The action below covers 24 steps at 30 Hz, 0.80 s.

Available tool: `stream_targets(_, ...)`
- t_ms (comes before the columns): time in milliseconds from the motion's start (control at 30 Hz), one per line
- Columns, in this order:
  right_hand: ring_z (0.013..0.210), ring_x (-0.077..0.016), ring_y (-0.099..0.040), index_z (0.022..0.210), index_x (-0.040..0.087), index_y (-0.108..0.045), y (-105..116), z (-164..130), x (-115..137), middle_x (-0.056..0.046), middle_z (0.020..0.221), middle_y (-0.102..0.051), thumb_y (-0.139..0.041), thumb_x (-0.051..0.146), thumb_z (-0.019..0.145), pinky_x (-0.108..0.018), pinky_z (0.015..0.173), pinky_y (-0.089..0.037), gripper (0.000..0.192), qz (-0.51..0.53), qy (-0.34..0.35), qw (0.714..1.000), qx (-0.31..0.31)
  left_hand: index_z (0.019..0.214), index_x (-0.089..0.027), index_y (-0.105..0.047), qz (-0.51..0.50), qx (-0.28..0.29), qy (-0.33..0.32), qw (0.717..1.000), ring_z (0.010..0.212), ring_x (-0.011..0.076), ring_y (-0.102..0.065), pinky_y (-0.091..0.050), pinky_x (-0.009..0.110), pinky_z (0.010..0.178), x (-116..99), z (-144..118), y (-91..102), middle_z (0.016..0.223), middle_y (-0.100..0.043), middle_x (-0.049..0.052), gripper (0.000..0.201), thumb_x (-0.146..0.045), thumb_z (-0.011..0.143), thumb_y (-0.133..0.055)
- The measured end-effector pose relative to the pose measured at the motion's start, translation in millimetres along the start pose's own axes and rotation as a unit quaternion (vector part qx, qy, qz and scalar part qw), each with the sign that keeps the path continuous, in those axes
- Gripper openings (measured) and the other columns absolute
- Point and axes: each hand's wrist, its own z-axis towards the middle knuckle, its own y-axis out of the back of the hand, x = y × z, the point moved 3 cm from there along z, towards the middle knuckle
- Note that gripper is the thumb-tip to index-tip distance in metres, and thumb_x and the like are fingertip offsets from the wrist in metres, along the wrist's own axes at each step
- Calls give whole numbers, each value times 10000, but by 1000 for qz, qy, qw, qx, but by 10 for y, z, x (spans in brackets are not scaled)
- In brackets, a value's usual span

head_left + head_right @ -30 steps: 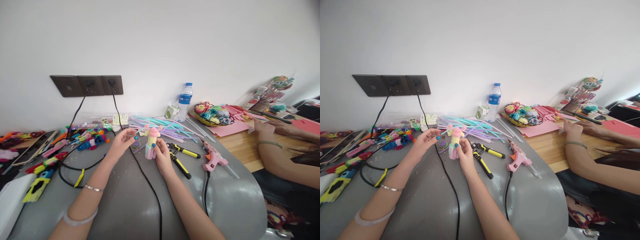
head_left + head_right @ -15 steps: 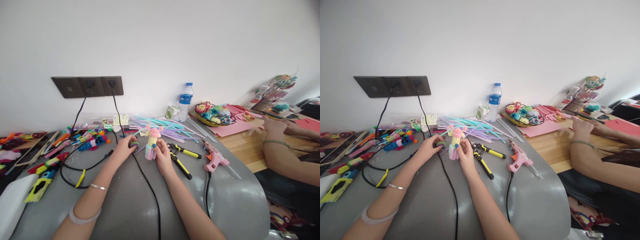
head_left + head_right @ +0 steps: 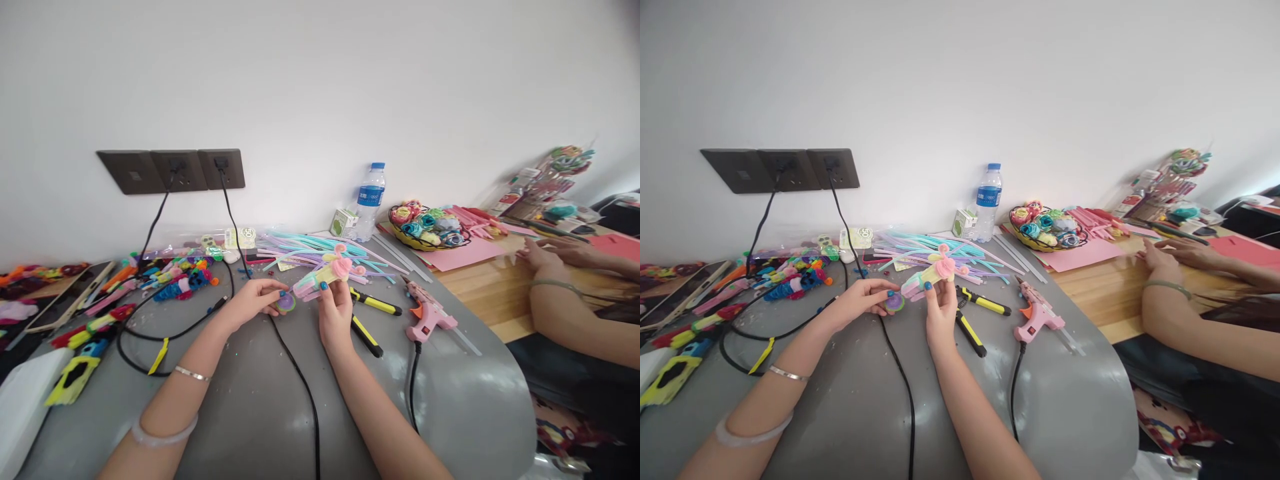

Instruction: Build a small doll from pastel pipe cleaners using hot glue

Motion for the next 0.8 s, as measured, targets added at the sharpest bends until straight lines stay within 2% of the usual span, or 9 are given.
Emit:
stream_targets(67, 1216, -259, -606, 1222, 228, -621, 5, -1, 1, -119, 1269, -671, -716, 459, 832, -410, 1032, -478, 463, 0, 4, 1000, 0, 1074, -147, -725, -18, 20, 31, 999, 742, 193, -748, -599, 312, 738, 5, -14, -46, 824, -778, 87, 395, -405, 779, -773)
stream_targets(200, 1175, -261, -638, 1204, 217, -636, -30, -3, 7, -119, 1240, -696, -741, 456, 815, -416, 1016, -495, 468, 0, -2, 1000, 31, 1007, -134, -735, -40, 9, 62, 997, 741, 153, -739, -591, 278, 776, 16, -11, -124, 863, -776, 80, 292, -323, 789, -776)
stream_targets(333, 1102, -251, -666, 1150, 209, -659, -81, -3, 9, -116, 1172, -723, -770, 440, 790, -402, 970, -519, 442, -16, -5, 997, 70, 943, -138, -733, -60, 17, 72, 995, 790, 170, -753, -586, 279, 798, 35, 3, -186, 864, -775, 90, 214, -313, 822, -745)
stream_targets(500, 1169, -252, -628, 1227, 219, -632, -62, 5, 11, -121, 1231, -692, -745, 423, 808, -399, 984, -502, 479, -16, 8, 999, 40, 984, -138, -709, -56, 10, 75, 996, 819, 174, -759, -585, 275, 783, 47, 4, -180, 970, -763, 107, 199, -243, 815, -728)
stream_targets(633, 1224, -261, -591, 1289, 230, -595, -33, 9, 25, -125, 1294, -653, -719, 411, 813, -412, 1010, -479, 524, -15, 22, 1000, 8, 1072, -147, -681, -24, 36, 41, 998, 807, 177, -748, -584, 289, 751, 37, -5, -186, 1020, -736, 109, 347, -213, 740, -760)
stream_targets(733, 1197, -257, -599, 1279, 231, -597, -41, 9, 36, -117, 1259, -665, -705, 402, 814, -398, 990, -481, 508, -26, 21, 999, 14, 1123, -160, -659, 36, 49, -22, 998, 694, 144, -696, -567, 288, 664, 24, -7, -216, 1040, -702, 84, 471, -173, 663, -764)
stream_targets(800, 1156, -246, -612, 1262, 227, -604, -54, 8, 41, -109, 1206, -682, -702, 385, 815, -381, 970, -484, 484, -33, 20, 999, 27, 1152, -161, -652, 103, 41, -60, 992, 630, 124, -639, -530, 267, 605, 26, -3, -249, 971, -694, 56, 498, -153, 660, -729)
